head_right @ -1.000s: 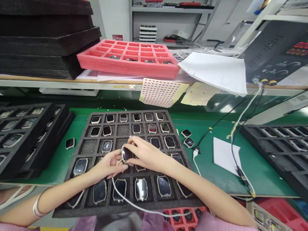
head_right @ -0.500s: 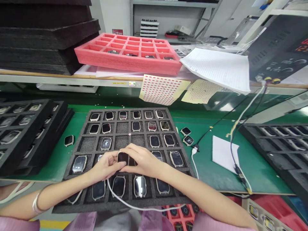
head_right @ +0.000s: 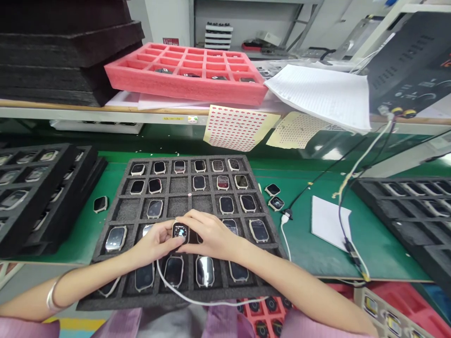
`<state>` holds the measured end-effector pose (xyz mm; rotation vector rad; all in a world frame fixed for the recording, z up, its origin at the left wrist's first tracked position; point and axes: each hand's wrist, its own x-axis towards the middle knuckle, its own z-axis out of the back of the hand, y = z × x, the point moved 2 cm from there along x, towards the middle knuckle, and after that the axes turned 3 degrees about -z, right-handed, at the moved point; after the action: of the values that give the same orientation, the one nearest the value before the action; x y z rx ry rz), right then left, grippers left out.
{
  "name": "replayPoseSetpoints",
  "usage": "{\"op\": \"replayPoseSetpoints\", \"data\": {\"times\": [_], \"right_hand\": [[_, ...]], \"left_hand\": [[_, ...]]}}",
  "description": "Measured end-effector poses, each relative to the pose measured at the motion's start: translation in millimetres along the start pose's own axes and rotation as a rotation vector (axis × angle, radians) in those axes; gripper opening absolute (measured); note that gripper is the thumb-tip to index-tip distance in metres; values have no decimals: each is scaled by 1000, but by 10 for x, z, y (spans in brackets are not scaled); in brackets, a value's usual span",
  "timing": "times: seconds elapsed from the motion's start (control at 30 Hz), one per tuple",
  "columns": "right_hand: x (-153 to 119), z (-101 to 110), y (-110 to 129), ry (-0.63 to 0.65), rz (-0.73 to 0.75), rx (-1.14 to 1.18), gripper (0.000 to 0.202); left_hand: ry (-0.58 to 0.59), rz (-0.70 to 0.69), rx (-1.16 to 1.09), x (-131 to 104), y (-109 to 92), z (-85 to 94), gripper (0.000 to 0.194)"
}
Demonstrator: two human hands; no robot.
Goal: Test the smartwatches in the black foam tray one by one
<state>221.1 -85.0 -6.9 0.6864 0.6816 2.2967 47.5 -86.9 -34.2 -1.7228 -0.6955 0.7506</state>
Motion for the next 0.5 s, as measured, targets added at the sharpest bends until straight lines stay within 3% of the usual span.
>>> {"op": "replayPoseSetpoints", "data": {"times": [0.5], "right_hand": [[-3,18,25,-4,39,14,45]], "left_hand": [[0,-18,91,-28,-33,-15,27]]}}
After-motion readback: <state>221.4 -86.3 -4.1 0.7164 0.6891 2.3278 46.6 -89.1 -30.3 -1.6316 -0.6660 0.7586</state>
